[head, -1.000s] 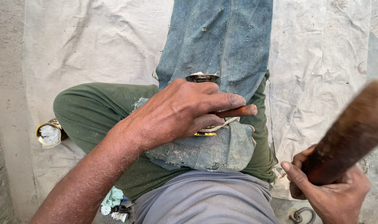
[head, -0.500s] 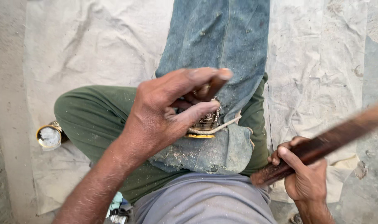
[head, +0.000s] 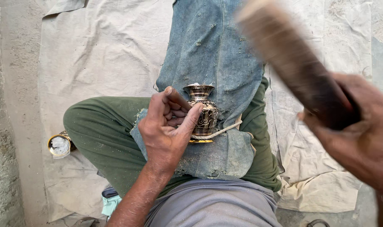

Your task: The person sits cross-legged on the ground with a small brass pot held against a cloth pad on their lap. They hold a chisel against the pot's decorated surface with one hand and repeatedly strike it with a wooden mallet held in the other hand, chasing the ornamental pattern around the vessel, and rotate the pot to reach new areas.

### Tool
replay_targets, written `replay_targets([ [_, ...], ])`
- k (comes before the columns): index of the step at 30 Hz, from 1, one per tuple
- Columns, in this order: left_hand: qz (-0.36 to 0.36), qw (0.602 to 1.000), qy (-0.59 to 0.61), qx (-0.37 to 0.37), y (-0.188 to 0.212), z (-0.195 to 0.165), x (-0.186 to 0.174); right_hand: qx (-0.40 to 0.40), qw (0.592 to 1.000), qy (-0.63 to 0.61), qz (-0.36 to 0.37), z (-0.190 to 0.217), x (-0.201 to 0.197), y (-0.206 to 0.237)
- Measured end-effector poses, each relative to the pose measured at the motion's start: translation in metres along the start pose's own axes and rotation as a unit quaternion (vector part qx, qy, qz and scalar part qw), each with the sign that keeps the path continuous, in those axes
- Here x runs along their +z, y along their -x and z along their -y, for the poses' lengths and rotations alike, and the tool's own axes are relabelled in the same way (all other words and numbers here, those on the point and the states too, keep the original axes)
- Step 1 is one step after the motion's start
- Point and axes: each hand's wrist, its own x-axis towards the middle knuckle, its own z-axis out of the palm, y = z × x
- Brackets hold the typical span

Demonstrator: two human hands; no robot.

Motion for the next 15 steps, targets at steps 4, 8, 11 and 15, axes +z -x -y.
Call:
replay_targets([
  [4, -0.037, 0.998, -0.043, 0.037, 0.006, 0.001, 0.007, -0.191, 0.919, 0.341, -0.047, 0.055, -0.020, -0.025],
  [8, -0.045, 0.999, -0.021, 0.002, 0.006, 0.003, 0.007, -0.263, 0.904, 0.332, -0.059, 0.085, -0.020, -0.040],
  [11, -0.044, 0.996, -0.074, 0.037, 0.005, 0.003, 0.007, -0.280, 0.897, 0.340, -0.044, 0.091, -0.019, -0.045],
  [15, -0.044, 0.998, -0.032, 0.004, 0.003, 0.002, 0.007, -0.261, 0.914, 0.308, -0.047, 0.094, -0.022, -0.047],
])
